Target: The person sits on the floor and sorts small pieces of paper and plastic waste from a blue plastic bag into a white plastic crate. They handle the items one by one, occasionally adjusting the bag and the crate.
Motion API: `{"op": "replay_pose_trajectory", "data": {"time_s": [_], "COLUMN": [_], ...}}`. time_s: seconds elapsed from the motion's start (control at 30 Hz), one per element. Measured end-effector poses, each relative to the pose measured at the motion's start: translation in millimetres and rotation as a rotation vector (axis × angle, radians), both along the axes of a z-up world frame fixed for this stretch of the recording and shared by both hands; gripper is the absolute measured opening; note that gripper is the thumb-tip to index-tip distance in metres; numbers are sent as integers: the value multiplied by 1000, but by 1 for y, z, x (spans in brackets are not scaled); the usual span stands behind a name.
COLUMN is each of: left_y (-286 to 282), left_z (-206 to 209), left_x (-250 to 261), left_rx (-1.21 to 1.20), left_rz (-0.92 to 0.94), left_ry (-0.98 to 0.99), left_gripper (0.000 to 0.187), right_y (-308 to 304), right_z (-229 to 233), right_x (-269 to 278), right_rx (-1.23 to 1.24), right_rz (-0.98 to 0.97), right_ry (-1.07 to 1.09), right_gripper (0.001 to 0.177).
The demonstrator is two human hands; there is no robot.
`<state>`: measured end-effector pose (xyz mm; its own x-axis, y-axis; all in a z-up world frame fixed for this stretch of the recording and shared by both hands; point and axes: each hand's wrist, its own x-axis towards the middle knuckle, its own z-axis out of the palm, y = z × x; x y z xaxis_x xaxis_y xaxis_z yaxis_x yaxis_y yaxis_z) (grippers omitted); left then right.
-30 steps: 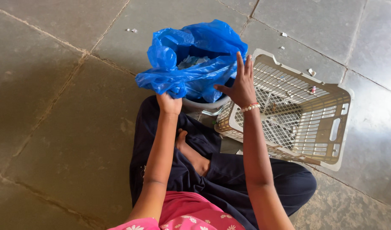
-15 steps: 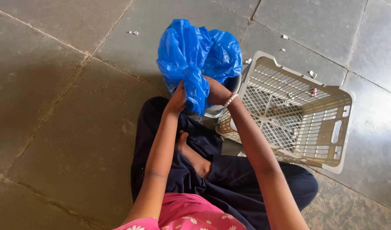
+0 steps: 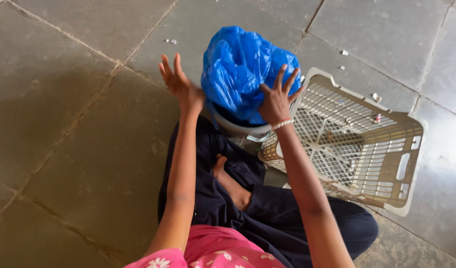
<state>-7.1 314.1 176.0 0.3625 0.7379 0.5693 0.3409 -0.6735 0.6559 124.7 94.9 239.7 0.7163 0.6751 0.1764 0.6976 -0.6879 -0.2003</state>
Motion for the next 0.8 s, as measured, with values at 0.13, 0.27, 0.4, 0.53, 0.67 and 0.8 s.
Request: {"op": "replay_pose_trajectory", "data": {"time_s": [0.13,0.27,0.4,0.53,0.67,0.8], "left_y": [19,14,9,-5,-20,-42], "left_z": [-3,-35,-49,-25,-3,13], "left_x": [35,61,71,63,81,92], "left_rx": [-320,-423,12,47,-83,-535], "left_rz": [-119,-396,-405,-506,-518,-991], "left_ry": [237,241,263,78,-94,-441], "left_gripper": [134,115,63,53,30,25], "right_y": [-2,-20,-36,-25,5,20], "right_z": [-7,-36,-49,-40,-15,1], "right_x": [45,69,74,63,52,54], "right_rx": [-134,148,346,460,631,669], "right_rz": [-68,95,95,202,193,389], "right_ry": [369,30,-126,-281,17,117], "right_gripper": [48,24,19,16,39,85]}}
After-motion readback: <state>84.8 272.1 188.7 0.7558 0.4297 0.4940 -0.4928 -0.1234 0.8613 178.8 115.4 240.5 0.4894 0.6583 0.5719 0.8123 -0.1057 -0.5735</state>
